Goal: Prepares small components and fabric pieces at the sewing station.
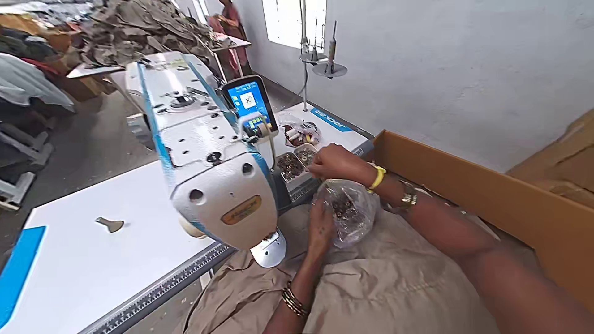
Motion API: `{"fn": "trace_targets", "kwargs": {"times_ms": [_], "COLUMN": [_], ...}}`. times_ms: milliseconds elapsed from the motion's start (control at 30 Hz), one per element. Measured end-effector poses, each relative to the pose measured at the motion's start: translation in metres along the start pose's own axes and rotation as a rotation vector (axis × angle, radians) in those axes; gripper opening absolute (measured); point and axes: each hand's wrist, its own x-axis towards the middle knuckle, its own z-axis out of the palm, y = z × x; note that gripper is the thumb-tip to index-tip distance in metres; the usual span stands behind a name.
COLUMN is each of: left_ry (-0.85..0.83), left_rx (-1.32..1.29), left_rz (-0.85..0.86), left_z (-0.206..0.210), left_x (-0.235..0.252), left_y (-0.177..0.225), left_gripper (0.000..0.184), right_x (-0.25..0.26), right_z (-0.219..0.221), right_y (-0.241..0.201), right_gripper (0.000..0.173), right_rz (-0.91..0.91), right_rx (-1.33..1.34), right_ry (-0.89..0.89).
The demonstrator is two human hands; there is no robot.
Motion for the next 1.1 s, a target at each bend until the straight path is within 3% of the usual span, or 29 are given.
{"fn": "trace_targets", "kwargs": {"times_ms": [100,200,300,400,567,767,900,1033,1100], "left_ry": [0.142,0.183,0.167,0.093,0.116,0.121,0.077,0.130,0.161], "left_rx": [0.055,0.115,0.127,0.115,0.149,0.171,0.169,0.179,0.172], "left_rz": [0.079,0.205,0.390,0.475,0.521,0.486,0.452,0.388,0.357], "left_z": [-0.004,0.003,0.020,0.029,0.030,0.032,0.033,0.023,0.017], "left_x": [-0.010,-0.027,-0.046,-0.055,-0.057,-0.052,-0.051,-0.044,-0.037], "left_y": [0.023,0.040,0.054,0.047,0.043,0.041,0.040,0.042,0.045], "left_gripper": [0.054,0.052,0.049,0.048,0.040,0.042,0.048,0.050,0.052], "right_x": [-0.046,-0.051,-0.049,-0.064,-0.056,-0.072,-0.065,-0.047,-0.042], "right_z": [0.018,0.058,0.115,0.146,0.117,0.112,0.113,0.112,0.112], "right_y": [0.020,0.034,0.041,0.048,0.061,0.067,0.060,0.056,0.050], "right_gripper": [0.035,0.026,0.044,0.042,0.036,0.033,0.039,0.034,0.033], "right_rz": [-0.044,0.013,0.094,-0.006,-0.094,-0.149,-0.054,-0.204,-0.156], "right_rx": [-0.143,-0.158,0.033,0.315,0.081,0.114,0.100,0.107,0.003], "right_ry": [-0.224,-0.360,-0.281,-0.156,-0.358,-0.195,-0.260,-0.196,-0.169]}}
